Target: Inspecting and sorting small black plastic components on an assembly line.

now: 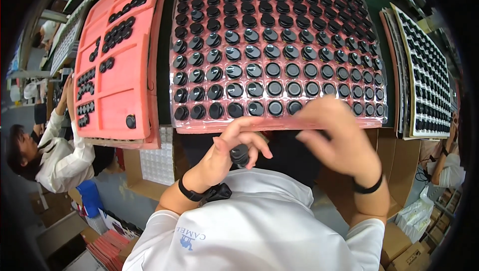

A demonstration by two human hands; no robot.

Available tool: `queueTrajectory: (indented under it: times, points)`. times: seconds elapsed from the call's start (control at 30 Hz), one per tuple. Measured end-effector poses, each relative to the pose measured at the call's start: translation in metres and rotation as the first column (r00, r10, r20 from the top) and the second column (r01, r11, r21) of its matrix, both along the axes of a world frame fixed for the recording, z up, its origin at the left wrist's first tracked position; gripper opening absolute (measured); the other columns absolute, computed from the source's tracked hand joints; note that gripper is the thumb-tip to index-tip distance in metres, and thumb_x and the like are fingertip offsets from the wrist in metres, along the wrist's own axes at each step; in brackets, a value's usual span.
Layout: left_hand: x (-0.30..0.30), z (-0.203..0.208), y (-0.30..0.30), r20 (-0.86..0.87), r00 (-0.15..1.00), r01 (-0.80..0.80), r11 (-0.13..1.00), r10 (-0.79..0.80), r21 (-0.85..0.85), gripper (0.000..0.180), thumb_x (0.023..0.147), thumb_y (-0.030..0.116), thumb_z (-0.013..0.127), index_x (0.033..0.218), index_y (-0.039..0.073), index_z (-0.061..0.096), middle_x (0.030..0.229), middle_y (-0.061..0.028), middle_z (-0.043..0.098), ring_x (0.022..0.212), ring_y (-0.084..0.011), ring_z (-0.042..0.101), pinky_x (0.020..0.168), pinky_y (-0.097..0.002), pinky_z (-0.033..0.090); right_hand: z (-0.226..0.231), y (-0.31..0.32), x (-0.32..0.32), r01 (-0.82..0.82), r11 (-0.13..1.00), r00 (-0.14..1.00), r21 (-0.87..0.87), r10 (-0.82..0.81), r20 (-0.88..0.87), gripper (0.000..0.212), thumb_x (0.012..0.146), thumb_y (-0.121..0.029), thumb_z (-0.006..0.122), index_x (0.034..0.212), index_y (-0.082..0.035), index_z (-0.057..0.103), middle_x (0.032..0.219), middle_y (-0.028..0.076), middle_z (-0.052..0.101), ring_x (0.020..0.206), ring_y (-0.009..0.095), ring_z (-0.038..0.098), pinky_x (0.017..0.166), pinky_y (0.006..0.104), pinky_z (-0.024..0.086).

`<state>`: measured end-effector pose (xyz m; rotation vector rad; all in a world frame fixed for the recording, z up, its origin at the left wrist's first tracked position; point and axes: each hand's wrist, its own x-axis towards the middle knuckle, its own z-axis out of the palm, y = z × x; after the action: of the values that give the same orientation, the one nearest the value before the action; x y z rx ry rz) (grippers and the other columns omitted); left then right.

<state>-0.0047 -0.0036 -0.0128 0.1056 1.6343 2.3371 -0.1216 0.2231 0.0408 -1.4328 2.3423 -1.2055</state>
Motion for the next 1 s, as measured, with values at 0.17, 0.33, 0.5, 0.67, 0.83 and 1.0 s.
queueTrajectory:
  times: [0.17, 0.33, 0.5, 0.67, 0.83, 1.0]
  points:
    - [-0.001, 0.006, 0.007, -0.035, 0.999, -0.007, 0.997, 0.004, -0.082, 0.091, 0.085, 0.074, 0.019, 0.135, -0.002, 0.031, 0.101, -0.0121, 0.057, 0.072, -0.0122, 0.052, 0.066, -0.0255, 0.044, -0.018, -0.050, 0.041, -0.096, 0.981, 0.984, -0.168, 0.120, 0.134, 0.029, 0.069, -0.007, 0.073, 0.096, -0.005, 0.062, 0.094, 0.009, 0.061, 0.088, 0.028, 0.057, 0.078, 0.0390, 0.044]
    - [0.006, 0.008, 0.003, -0.042, 0.999, -0.030, 0.977, 0.021, -0.209, 0.089, 0.086, 0.072, 0.021, 0.135, -0.001, 0.030, 0.108, -0.0094, 0.052, 0.082, -0.0110, 0.051, 0.067, -0.0250, 0.044, -0.027, -0.063, 0.046, -0.107, 0.970, 0.966, -0.218, 0.154, 0.207, 0.029, 0.071, -0.007, 0.072, 0.098, -0.004, 0.062, 0.093, 0.008, 0.059, 0.085, 0.025, 0.056, 0.076, 0.0357, 0.044]
    - [0.007, 0.003, 0.001, -0.020, 0.999, -0.031, 0.987, 0.028, -0.157, 0.087, 0.087, 0.071, 0.023, 0.133, -0.001, 0.033, 0.095, -0.0088, 0.056, 0.074, -0.0112, 0.052, 0.066, -0.0244, 0.043, -0.030, -0.052, 0.036, -0.015, 0.971, 0.814, -0.237, 0.150, 0.562, 0.028, 0.074, -0.005, 0.070, 0.101, -0.002, 0.061, 0.091, 0.006, 0.056, 0.081, 0.020, 0.053, 0.073, 0.0305, 0.044]
    - [0.008, -0.001, -0.013, -0.016, 0.998, 0.064, 0.994, -0.066, -0.090, 0.082, 0.089, 0.068, 0.026, 0.126, -0.003, 0.043, 0.074, -0.0059, 0.054, 0.063, -0.0109, 0.050, 0.063, -0.0241, 0.042, -0.035, -0.051, 0.005, 0.260, 0.957, 0.902, -0.126, -0.194, 0.387, 0.026, 0.075, -0.003, 0.069, 0.100, -0.003, 0.061, 0.090, 0.007, 0.056, 0.079, 0.021, 0.052, 0.072, 0.0301, 0.044]
    - [0.014, 0.001, -0.017, -0.024, 1.000, -0.022, 0.992, 0.020, -0.128, 0.081, 0.090, 0.068, 0.026, 0.115, -0.004, 0.052, 0.066, -0.0056, 0.053, 0.057, -0.0111, 0.049, 0.059, -0.0236, 0.041, -0.038, -0.065, -0.020, 0.439, 0.898, 0.877, -0.029, -0.435, -0.203, 0.024, 0.075, -0.002, 0.067, 0.098, -0.003, 0.060, 0.090, 0.009, 0.056, 0.079, 0.026, 0.053, 0.072, 0.0345, 0.044]
    - [0.017, 0.001, -0.021, -0.047, 0.996, -0.076, 0.990, 0.071, -0.121, 0.076, 0.090, 0.066, 0.033, 0.112, -0.004, 0.054, 0.071, -0.0069, 0.055, 0.061, -0.0114, 0.051, 0.058, -0.0243, 0.042, -0.048, -0.075, -0.028, 0.487, 0.871, 0.828, 0.069, -0.435, -0.353, 0.023, 0.075, -0.002, 0.066, 0.097, -0.003, 0.059, 0.091, 0.011, 0.056, 0.080, 0.030, 0.053, 0.072, 0.0380, 0.044]
